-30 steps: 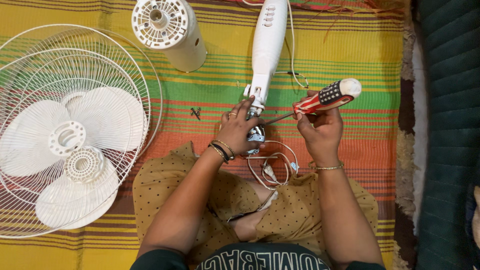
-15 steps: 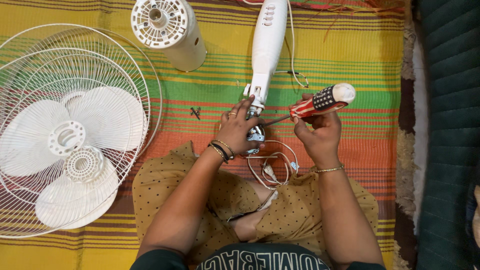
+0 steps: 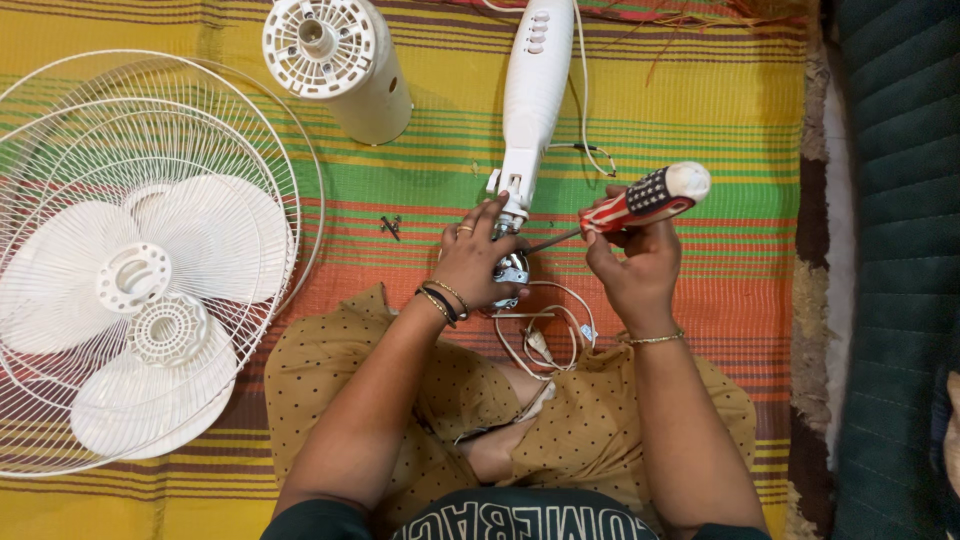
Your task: The person sits on a mat and works on the internal mechanism of a disassembled electric fan. They use a screwdriver to tighten screws on the fan's motor housing and handle small components with their hands.
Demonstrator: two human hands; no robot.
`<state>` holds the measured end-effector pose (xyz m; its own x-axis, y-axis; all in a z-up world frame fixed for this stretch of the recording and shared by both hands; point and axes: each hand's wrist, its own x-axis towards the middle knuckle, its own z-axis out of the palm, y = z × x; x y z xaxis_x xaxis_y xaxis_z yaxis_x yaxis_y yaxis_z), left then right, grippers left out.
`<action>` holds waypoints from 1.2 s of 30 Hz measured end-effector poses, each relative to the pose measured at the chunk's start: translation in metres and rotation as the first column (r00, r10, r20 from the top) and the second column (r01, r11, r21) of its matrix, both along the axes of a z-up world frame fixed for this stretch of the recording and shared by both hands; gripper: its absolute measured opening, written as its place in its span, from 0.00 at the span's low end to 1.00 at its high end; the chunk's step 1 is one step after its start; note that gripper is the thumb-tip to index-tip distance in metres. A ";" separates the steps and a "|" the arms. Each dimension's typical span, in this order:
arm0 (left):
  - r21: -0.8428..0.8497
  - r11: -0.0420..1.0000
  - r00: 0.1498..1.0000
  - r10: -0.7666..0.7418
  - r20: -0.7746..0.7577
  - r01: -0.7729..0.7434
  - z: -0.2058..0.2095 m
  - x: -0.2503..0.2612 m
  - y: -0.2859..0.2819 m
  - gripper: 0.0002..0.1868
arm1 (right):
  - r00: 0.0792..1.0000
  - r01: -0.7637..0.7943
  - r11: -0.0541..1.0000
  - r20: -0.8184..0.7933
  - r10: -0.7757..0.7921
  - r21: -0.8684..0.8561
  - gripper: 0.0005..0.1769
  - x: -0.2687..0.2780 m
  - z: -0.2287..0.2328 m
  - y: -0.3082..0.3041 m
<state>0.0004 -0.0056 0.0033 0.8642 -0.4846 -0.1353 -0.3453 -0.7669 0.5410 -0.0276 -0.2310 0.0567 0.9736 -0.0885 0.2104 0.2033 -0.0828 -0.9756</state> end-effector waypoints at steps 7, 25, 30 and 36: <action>0.000 1.000 1.000 0.008 0.002 -0.008 0.000 0.000 -0.001 0.36 | 0.995 0.059 0.995 -0.083 -0.053 0.080 0.26 0.008 0.002 -0.004; -0.055 0.998 0.993 0.006 0.117 0.000 -0.009 -0.003 -0.006 0.34 | 0.979 -0.019 0.969 0.191 0.068 -0.246 0.47 -0.002 0.060 0.013; -0.067 0.998 0.994 0.025 0.105 -0.018 -0.010 -0.002 -0.007 0.38 | 0.966 0.108 0.815 0.253 0.049 -0.569 0.45 -0.007 0.095 0.008; -0.068 0.997 0.993 0.031 0.111 -0.023 -0.018 -0.002 -0.008 0.36 | 0.942 0.321 0.411 0.241 -0.236 -0.853 0.24 -0.006 0.139 0.020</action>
